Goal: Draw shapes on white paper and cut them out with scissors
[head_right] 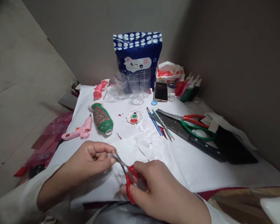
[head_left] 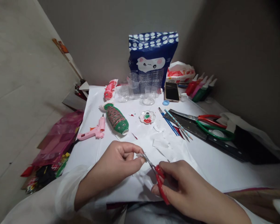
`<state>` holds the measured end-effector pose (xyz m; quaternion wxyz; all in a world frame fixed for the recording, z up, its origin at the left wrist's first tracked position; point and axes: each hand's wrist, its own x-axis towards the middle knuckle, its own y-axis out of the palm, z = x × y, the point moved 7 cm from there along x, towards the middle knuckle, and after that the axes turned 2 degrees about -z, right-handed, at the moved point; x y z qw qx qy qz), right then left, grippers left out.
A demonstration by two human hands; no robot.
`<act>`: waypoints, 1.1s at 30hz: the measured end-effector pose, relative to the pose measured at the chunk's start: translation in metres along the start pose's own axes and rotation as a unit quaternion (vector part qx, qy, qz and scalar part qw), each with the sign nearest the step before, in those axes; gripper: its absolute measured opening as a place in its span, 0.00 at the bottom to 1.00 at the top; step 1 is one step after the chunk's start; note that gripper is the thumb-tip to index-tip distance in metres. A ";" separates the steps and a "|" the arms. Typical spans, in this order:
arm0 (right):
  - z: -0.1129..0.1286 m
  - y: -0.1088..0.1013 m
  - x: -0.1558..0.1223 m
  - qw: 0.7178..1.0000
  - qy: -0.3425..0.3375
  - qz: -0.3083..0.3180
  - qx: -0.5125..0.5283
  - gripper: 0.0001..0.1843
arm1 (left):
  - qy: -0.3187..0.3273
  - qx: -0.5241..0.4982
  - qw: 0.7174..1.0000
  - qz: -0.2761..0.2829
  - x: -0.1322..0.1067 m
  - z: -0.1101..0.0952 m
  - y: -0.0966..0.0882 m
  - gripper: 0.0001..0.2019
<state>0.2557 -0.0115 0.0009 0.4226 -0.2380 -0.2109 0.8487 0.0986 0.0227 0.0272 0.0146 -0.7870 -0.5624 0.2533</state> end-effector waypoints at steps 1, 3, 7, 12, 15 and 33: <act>0.000 0.000 0.000 1.000 0.000 -0.001 0.001 0.19 | 0.001 -0.002 1.000 0.000 0.000 0.000 0.000 0.08; -0.001 0.001 0.000 1.000 -0.001 -0.003 0.002 0.19 | 0.000 -0.004 1.000 -0.003 0.000 0.001 -0.001 0.08; -0.001 0.001 0.000 1.000 -0.003 -0.001 0.004 0.19 | -0.001 0.001 1.000 -0.005 -0.001 -0.001 -0.001 0.08; 0.000 0.001 0.001 1.000 -0.008 0.007 0.014 0.18 | 0.003 -0.003 1.000 -0.011 -0.001 0.000 -0.002 0.09; 0.001 0.002 0.001 1.000 -0.010 0.009 0.026 0.17 | 0.003 -0.003 1.000 -0.011 0.000 0.001 -0.002 0.09; -0.005 -0.011 0.011 0.890 -0.006 -0.192 0.413 0.19 | 0.006 0.000 1.000 0.000 0.001 0.004 0.004 0.13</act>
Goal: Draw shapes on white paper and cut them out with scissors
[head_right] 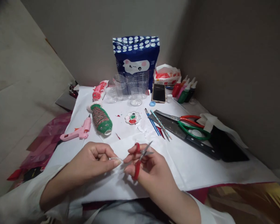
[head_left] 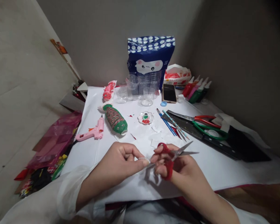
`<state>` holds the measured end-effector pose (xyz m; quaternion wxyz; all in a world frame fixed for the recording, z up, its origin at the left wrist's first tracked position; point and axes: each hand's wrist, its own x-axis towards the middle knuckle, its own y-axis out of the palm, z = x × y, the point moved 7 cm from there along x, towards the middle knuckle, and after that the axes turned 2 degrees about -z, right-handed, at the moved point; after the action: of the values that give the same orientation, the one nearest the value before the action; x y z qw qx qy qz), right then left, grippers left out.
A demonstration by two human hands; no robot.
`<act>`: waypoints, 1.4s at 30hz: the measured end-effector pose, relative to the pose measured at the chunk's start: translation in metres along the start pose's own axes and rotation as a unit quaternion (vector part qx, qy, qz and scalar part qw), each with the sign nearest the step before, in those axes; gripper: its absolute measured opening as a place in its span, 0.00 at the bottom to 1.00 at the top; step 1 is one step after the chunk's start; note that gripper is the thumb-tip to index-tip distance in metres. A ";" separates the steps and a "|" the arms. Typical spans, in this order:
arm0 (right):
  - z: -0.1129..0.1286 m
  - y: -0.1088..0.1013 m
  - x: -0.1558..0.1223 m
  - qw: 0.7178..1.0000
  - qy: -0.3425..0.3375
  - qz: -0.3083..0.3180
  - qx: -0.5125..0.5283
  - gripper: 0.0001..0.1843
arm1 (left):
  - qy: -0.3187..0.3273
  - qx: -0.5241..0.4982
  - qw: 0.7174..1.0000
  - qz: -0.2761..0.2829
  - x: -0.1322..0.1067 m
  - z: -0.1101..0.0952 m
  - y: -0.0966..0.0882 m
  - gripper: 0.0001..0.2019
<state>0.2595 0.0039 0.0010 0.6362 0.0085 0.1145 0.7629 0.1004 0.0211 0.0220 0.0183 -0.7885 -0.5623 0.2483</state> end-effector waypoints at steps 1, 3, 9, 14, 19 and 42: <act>-0.002 0.002 -0.001 1.000 0.004 -0.005 0.019 0.21 | -0.003 0.001 1.000 0.003 0.000 0.001 0.002 0.14; -0.007 0.004 -0.002 0.998 0.010 -0.024 0.050 0.22 | -0.003 0.012 1.000 0.011 -0.001 0.002 0.005 0.15; -0.020 0.004 -0.005 0.991 0.037 -0.040 0.124 0.22 | 0.006 0.036 0.998 0.044 -0.002 0.005 0.012 0.14; -0.015 -0.002 -0.003 0.995 0.026 -0.027 0.088 0.21 | 0.013 0.069 0.997 0.043 0.001 0.006 0.014 0.14; 0.026 -0.038 0.036 0.989 -0.052 -0.007 -0.141 0.16 | 0.040 0.125 0.991 -0.013 0.002 -0.001 0.012 0.13; 0.034 -0.069 0.157 0.864 -0.151 0.030 -0.479 0.08 | 0.341 0.552 0.709 -0.277 -0.002 0.006 0.034 0.14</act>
<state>0.3020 0.1734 0.0009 0.5488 -0.1787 -0.3623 0.7319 0.1270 0.0053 0.0074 0.7086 -0.4775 -0.4741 0.2125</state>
